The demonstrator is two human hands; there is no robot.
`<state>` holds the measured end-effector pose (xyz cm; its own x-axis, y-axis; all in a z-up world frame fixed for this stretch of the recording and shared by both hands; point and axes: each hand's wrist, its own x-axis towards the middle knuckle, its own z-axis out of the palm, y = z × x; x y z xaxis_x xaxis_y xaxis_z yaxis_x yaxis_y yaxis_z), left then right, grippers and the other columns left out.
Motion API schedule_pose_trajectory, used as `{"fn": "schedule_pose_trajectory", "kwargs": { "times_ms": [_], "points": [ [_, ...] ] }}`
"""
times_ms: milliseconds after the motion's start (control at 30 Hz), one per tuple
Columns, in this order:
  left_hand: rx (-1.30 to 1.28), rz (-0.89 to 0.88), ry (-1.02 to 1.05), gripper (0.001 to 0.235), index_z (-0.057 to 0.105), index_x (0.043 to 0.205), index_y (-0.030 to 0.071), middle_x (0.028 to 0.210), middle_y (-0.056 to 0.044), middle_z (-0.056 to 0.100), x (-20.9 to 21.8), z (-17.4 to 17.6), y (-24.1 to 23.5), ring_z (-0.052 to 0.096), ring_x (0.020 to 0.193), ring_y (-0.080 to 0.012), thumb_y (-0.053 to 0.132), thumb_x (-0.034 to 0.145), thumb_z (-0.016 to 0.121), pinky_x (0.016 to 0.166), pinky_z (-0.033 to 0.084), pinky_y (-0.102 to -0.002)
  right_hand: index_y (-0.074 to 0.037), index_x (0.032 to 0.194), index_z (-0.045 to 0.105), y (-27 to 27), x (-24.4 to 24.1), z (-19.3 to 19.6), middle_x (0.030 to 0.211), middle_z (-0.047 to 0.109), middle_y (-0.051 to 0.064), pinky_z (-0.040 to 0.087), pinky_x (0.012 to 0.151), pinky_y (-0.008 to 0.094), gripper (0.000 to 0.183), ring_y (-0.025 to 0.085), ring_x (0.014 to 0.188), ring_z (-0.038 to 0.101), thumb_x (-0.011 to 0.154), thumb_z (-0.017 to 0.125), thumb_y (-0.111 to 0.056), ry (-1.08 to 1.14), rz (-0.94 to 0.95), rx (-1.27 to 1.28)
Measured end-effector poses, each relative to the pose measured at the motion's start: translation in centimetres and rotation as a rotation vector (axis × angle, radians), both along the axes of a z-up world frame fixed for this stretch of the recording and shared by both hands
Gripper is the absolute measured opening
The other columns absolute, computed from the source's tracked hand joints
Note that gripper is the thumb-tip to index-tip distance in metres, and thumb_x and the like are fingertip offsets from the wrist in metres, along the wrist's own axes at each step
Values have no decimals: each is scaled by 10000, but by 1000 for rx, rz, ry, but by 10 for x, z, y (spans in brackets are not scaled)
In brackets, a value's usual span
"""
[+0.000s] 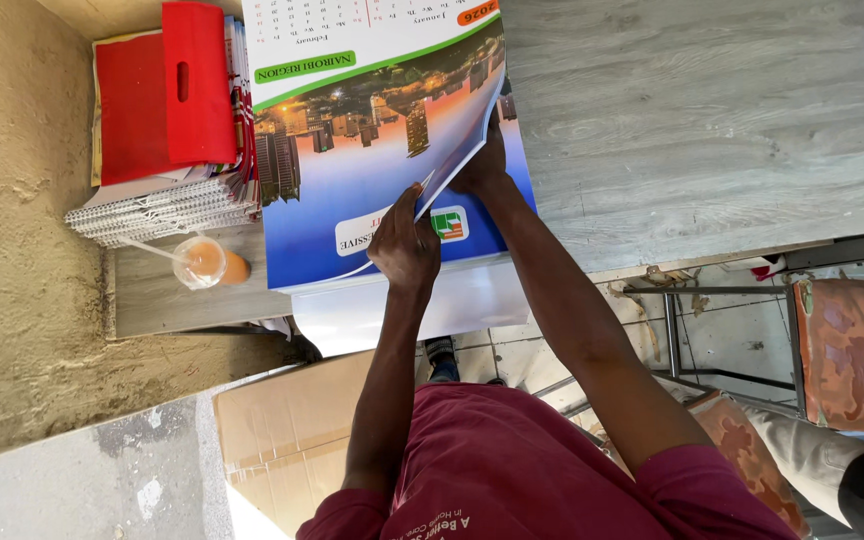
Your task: The person picks up a 2026 Progressive Credit calendar from a table, fans through its pages, and then places it on top of a stack of similar calendars. They repeat this process with another calendar, aligning it with the stack.
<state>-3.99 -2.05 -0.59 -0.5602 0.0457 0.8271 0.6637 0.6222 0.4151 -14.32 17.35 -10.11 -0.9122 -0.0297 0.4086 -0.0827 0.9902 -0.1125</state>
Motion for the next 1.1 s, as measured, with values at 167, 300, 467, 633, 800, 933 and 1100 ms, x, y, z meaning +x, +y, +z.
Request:
{"fn": "schedule_pose_trajectory", "kwargs": {
  "times_ms": [167,300,467,633,800,933,1100],
  "points": [
    [107,39,4,305,725,1153,84,1066,-58,794,0,1,4,802,891,-236,-89,913,651,631,617,-320,-36,1343,637,8,-21,-14,1387,578,294,57,1250,587,674,607,1393,229,792,583,-421,51,-7,-80],
    [224,117,13,119,743,1116,73,1004,-37,794,2,17,1,779,758,-208,105,1006,711,544,558,-294,-165,1641,263,-2,-47,46,1664,224,234,73,1181,728,919,484,1532,83,838,583,-477,-356,-103,-49],
    [396,102,-69,170,751,1086,47,836,-71,767,3,11,-4,672,597,-155,190,1008,703,475,470,-285,-298,1530,454,7,-98,58,1580,418,130,167,1185,634,804,365,1510,200,778,655,-501,-514,-213,-118],
    [587,65,-176,139,819,1027,61,844,-70,804,1,-18,-12,774,807,-289,158,948,759,699,599,-283,-239,1552,403,9,-122,31,1583,378,168,62,1190,637,852,364,1509,163,781,686,-469,-402,-173,-214],
    [571,123,-332,335,748,982,-11,707,-61,693,9,-15,-19,604,585,-144,313,1000,668,497,459,-291,-75,1418,613,15,-127,6,1623,308,264,-66,1060,888,881,414,1539,-53,642,748,-470,-266,-192,9],
    [549,97,-311,282,746,1060,-5,788,-91,731,8,-20,-17,655,660,-160,262,1007,674,527,484,-288,-210,1335,692,20,-133,-22,1596,414,214,-106,1049,869,649,418,1527,30,757,731,-505,-15,-127,-112],
    [579,-25,-180,123,795,1004,6,849,-152,792,7,16,-7,772,822,-347,101,935,758,719,591,-344,-189,1161,712,22,-135,-17,1236,685,154,-52,1107,823,427,510,1385,426,838,684,-467,-132,-101,-57]
  ]
}}
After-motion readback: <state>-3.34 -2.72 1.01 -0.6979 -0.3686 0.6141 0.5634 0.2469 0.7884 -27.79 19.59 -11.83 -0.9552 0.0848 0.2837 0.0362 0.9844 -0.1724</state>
